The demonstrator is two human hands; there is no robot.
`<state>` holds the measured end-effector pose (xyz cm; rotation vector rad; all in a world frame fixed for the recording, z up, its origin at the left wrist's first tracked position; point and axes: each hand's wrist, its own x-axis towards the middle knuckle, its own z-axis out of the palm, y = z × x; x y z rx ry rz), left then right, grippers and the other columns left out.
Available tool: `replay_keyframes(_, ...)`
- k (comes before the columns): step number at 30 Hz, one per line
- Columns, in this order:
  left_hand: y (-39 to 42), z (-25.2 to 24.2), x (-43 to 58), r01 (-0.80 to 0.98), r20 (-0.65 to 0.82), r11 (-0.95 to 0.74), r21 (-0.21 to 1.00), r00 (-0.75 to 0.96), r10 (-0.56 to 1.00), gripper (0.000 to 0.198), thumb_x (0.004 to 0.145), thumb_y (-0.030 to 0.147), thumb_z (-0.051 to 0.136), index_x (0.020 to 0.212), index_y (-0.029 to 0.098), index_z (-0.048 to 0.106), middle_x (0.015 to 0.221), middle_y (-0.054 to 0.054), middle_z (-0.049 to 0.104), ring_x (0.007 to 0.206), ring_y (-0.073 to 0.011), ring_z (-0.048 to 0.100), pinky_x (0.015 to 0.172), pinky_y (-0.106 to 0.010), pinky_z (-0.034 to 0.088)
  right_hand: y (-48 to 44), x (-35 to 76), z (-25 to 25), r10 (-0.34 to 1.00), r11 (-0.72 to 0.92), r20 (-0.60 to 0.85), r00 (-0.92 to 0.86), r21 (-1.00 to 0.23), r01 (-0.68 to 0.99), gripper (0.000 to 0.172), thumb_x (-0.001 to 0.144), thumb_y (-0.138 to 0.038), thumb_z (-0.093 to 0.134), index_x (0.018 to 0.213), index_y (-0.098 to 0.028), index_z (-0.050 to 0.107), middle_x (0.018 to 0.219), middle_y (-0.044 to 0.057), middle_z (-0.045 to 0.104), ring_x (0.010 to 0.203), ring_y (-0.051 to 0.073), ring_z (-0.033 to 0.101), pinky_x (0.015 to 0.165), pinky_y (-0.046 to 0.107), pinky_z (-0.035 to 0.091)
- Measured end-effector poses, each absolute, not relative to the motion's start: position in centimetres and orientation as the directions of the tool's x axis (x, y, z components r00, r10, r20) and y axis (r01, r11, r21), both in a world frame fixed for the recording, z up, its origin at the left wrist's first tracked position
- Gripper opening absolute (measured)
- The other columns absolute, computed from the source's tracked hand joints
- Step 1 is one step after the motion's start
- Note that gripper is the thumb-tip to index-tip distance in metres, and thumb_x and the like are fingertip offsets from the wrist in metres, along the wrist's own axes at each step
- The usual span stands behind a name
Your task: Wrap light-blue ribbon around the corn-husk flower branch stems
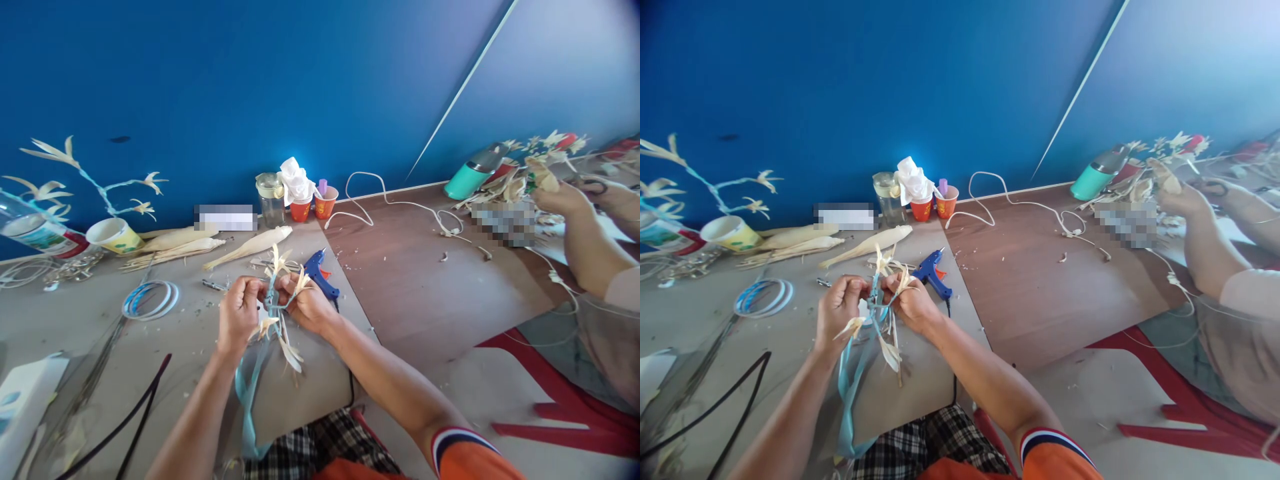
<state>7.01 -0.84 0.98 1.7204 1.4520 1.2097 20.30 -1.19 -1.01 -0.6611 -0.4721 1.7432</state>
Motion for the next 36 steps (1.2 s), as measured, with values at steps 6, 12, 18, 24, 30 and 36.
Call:
replay_keyframes(6, -0.7, 0.8, 7.2, 0.316, 0.181, -0.174, 0.933, 0.009, 0.983, 0.019, 0.082, 0.035, 0.055, 0.082, 0.017, 0.058, 0.075, -0.003, 0.065, 0.069, -0.0149, 0.06, 0.064, -0.025, 0.046, -1.0, 20.3, -0.7, 0.964, -0.258, -0.212, -0.161, -0.599, -0.758, 0.016, 0.064, -0.017, 0.076, 0.066, -0.017, 0.06, 0.057, -0.004, 0.055, 0.049, 0.008, 0.046, 0.051, 0.022, 0.039)
replay_keyframes(12, -0.7, 0.9, 7.6, 0.132, 0.061, -0.062, 0.989, 0.012, 0.998, 0.028, 0.077, 0.038, 0.062, 0.094, 0.015, 0.057, 0.08, -0.005, 0.067, 0.073, -0.0159, 0.064, 0.066, -0.026, 0.048, -1.0, 20.3, -0.6, 0.957, -0.284, -0.219, -0.189, -0.593, -0.754, 0.022, 0.058, -0.016, 0.079, 0.067, -0.017, 0.059, 0.058, -0.003, 0.057, 0.052, 0.009, 0.049, 0.05, 0.022, 0.039)
replay_keyframes(18, -0.7, 0.9, 7.4, 0.173, 0.067, -0.062, 0.983, -0.026, 0.997, 0.03, 0.075, 0.037, 0.066, 0.093, 0.016, 0.057, 0.078, -0.005, 0.069, 0.068, -0.0149, 0.063, 0.061, -0.024, 0.047, -0.7, 20.4, -1.4, 0.952, -0.274, -0.287, -0.109, -0.633, -0.724, 0.025, 0.063, -0.025, 0.074, 0.059, -0.018, 0.051, 0.052, -0.005, 0.049, 0.045, 0.007, 0.041, 0.044, 0.022, 0.033)
replay_keyframes(24, -0.5, 0.7, 7.1, 0.303, 0.161, -0.143, 0.942, -0.037, 0.986, 0.024, 0.08, 0.036, 0.059, 0.064, 0.019, 0.054, 0.056, 0.001, 0.059, 0.051, -0.0106, 0.052, 0.051, -0.022, 0.042, -1.0, 20.3, -1.0, 0.968, -0.236, -0.228, -0.102, -0.705, -0.669, 0.034, 0.07, -0.032, 0.066, 0.051, -0.02, 0.04, 0.045, -0.006, 0.035, 0.041, 0.007, 0.026, 0.043, 0.024, 0.019)
replay_keyframes(30, -0.5, 0.7, 7.2, 0.298, 0.114, -0.086, 0.951, -0.078, 0.99, 0.039, 0.084, 0.047, 0.05, 0.057, 0.019, 0.051, 0.045, 0.003, 0.051, 0.036, -0.0082, 0.041, 0.038, -0.021, 0.033, -1.3, 20.2, -1.1, 0.981, -0.194, -0.143, -0.133, -0.787, -0.586, 0.039, 0.074, -0.04, 0.063, 0.049, -0.02, 0.04, 0.046, -0.004, 0.036, 0.045, 0.008, 0.025, 0.046, 0.025, 0.018)
replay_keyframes(36, -0.2, 0.0, 7.4, 0.097, 0.066, -0.056, 0.994, -0.102, 0.993, 0.049, 0.087, 0.059, 0.039, 0.069, 0.017, 0.055, 0.057, -0.002, 0.061, 0.046, -0.0126, 0.056, 0.048, -0.025, 0.045, -1.8, 20.4, -0.3, 0.975, -0.209, -0.137, -0.173, -0.823, -0.529, 0.031, 0.057, -0.032, 0.078, 0.079, -0.021, 0.06, 0.063, -0.004, 0.051, 0.055, 0.009, 0.041, 0.051, 0.022, 0.031)
